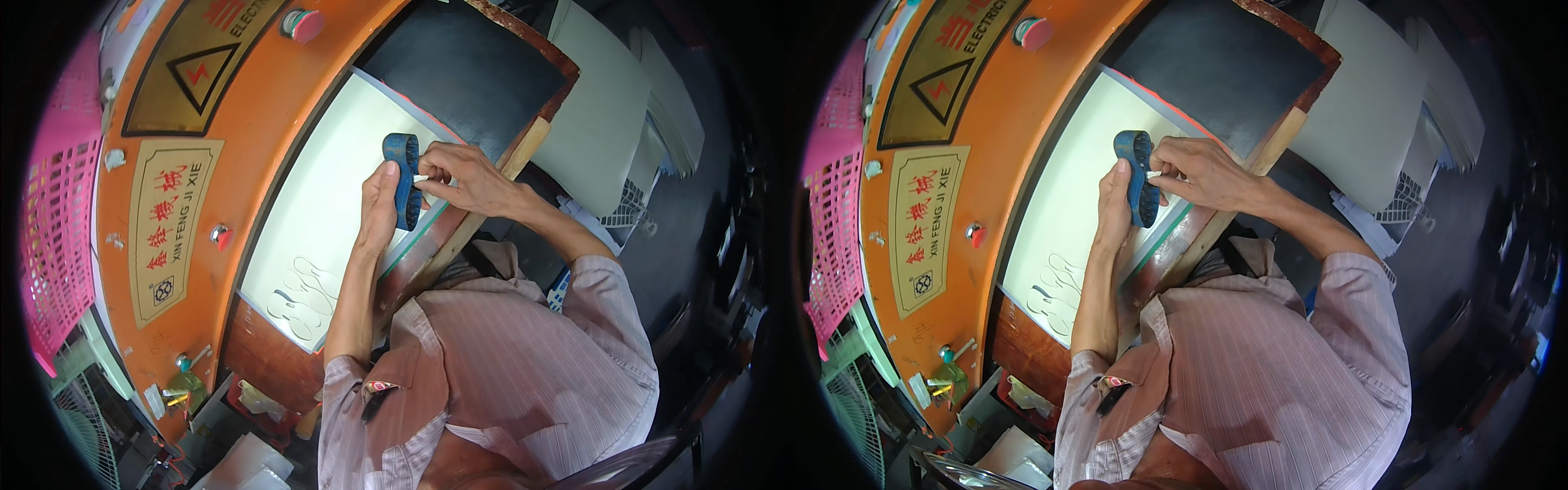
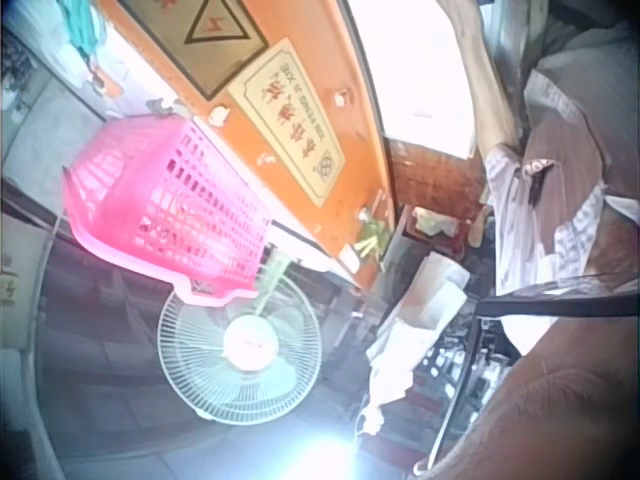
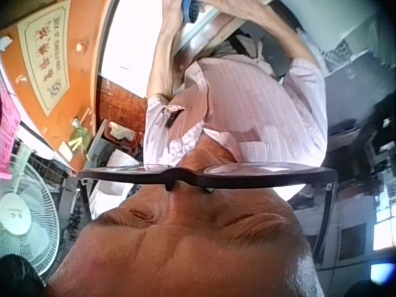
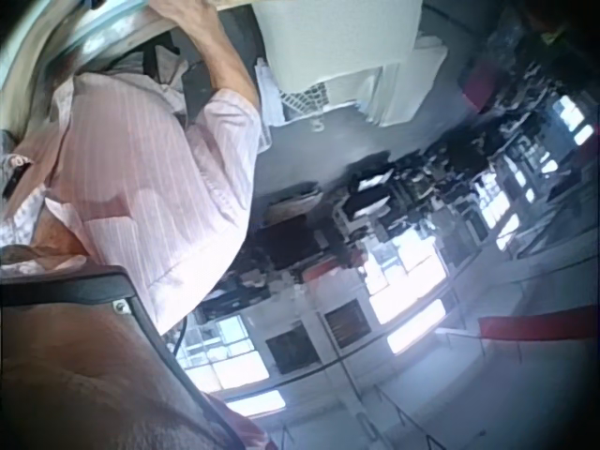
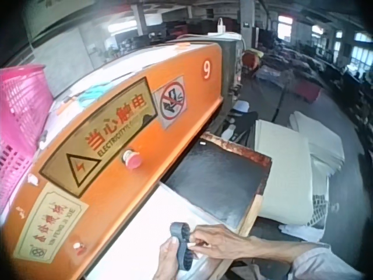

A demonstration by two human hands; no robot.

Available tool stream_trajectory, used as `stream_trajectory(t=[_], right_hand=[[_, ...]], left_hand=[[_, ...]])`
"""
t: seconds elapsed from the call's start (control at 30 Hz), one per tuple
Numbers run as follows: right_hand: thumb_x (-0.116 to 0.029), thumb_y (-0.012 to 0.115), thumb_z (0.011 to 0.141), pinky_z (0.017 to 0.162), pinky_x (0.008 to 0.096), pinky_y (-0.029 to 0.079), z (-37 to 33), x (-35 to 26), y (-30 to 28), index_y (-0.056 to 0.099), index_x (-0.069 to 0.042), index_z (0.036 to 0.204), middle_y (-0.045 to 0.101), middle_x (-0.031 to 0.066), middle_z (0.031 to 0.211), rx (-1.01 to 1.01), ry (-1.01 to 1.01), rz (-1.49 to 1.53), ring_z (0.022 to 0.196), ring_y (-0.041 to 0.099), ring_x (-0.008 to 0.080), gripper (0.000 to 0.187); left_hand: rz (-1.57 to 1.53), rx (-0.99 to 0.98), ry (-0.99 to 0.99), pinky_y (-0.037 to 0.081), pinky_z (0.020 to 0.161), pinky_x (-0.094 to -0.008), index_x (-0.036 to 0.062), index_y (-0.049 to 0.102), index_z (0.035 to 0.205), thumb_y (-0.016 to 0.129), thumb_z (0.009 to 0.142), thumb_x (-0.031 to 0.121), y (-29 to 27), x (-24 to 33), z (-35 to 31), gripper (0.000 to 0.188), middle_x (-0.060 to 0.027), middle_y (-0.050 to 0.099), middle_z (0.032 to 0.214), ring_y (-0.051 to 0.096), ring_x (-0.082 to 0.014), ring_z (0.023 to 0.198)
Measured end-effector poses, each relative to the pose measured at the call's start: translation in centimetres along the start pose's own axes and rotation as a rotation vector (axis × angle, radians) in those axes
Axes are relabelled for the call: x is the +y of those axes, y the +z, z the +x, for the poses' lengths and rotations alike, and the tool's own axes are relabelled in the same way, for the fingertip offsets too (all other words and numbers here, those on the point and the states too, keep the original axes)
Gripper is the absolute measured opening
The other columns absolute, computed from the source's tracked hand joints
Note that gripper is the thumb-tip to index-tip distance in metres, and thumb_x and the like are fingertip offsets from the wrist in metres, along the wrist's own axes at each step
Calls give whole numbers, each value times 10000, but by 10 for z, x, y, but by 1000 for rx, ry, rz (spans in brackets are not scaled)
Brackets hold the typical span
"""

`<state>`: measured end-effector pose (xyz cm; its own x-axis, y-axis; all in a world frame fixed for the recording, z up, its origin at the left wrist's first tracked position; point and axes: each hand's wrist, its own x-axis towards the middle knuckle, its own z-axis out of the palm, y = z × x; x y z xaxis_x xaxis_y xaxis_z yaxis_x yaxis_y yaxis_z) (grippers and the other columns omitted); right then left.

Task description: The person places a large white sheet onto a die-cutting machine and uses a handheld blue punch tool to repeatedly cut out small shapes. The person removes the cutouts and continues punching along the sheet.

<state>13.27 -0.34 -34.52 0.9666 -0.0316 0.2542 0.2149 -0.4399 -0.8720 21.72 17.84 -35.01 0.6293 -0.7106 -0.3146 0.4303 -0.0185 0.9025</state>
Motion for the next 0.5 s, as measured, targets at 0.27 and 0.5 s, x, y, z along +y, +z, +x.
stream_trajectory(t=[0.27, 0.5], right_hand=[[-86, 786, 876, 596, 346, 485, -14, 15, -23, 553, -24, 862, 568, 78, 748, 165, 219, 98, 647, 588, 179, 241], [-126, 745, 902, 600, 383, 487, -29, 54, -47, 555, -8, 816, 606, 108, 753, 199, 360, -141, 658, 636, 241, 240]], left_hand=[[-243, 215, -22, 652, 653, -351, -44, 577, 1340, 391, 1141, 461, -7, -7, 13, 574, -192, 733, 1128, 754, -283, 965], [-487, 23, -48, 618, 726, -373, -22, 526, 1393, 378, 1124, 513, -25, -14, 4, 616, -154, 714, 1157, 712, -298, 1029]])
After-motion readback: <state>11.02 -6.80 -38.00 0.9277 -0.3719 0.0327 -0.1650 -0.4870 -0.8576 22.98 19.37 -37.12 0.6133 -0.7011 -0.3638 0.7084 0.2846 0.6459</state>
